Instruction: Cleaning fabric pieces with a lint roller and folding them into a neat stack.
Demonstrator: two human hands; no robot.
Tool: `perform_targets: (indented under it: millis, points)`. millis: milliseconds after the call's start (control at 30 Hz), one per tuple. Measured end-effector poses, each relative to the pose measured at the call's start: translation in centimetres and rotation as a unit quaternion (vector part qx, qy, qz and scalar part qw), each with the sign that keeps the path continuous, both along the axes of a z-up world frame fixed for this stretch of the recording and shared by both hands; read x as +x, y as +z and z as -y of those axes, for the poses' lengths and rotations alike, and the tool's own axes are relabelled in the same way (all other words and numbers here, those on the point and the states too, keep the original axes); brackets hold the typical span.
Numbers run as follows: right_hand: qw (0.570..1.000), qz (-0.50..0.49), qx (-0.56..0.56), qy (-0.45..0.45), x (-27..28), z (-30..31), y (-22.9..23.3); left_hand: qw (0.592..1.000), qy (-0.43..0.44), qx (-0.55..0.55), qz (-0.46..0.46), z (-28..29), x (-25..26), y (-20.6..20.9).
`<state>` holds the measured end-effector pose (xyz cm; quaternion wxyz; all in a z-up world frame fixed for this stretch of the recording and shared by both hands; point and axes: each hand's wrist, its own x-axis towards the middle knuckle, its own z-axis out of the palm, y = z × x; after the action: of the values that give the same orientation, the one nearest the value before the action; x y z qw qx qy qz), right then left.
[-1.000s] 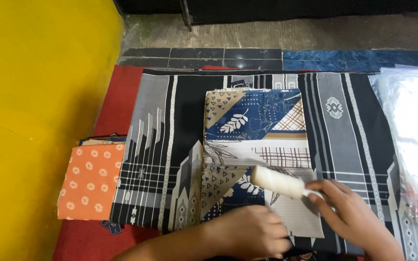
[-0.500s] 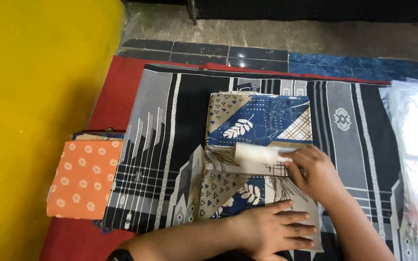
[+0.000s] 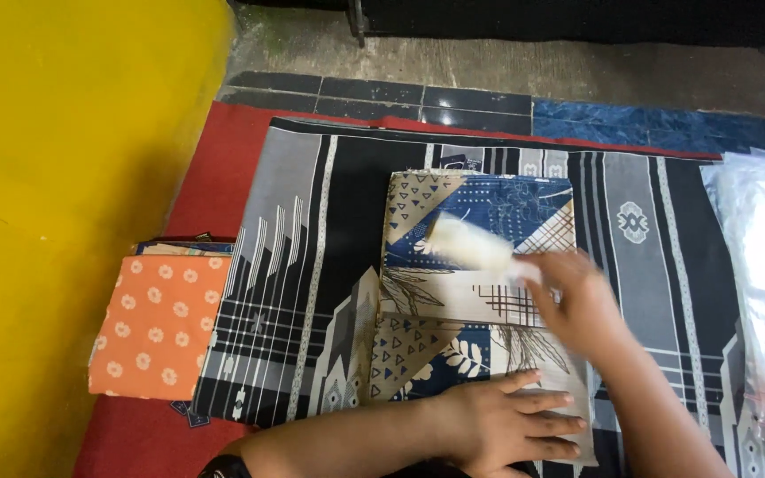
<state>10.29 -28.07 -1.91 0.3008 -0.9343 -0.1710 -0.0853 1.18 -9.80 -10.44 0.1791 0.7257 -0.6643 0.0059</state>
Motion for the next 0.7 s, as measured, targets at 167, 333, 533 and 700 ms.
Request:
perform_targets:
  millis: [167,333,533,700]
  points:
    - [0.992,-0.086,0.004,0.089,-5.0,-2.9,-1.1,0.981,0.011,-0.156,-0.118,-0.6,-0.9,-1.0]
    - [0.994,0.019,-0.028,0.108,-2.0,-4.1,-3.4,0.995,-0.003,-0.059,-0.078,-0.1,-0.3,-0.4]
    - [0.991,0.121,-0.045,-0.033,5.7,-5.3,-4.0,0.999,0.016,-0.034,-0.016,-0.7,0.0,1.9]
    - [0.994,0.032,-0.069,-0.081,7.0,-5.2,-3.3,0.993,0.005,-0.099,-0.071,-1.0,0.1,2.3]
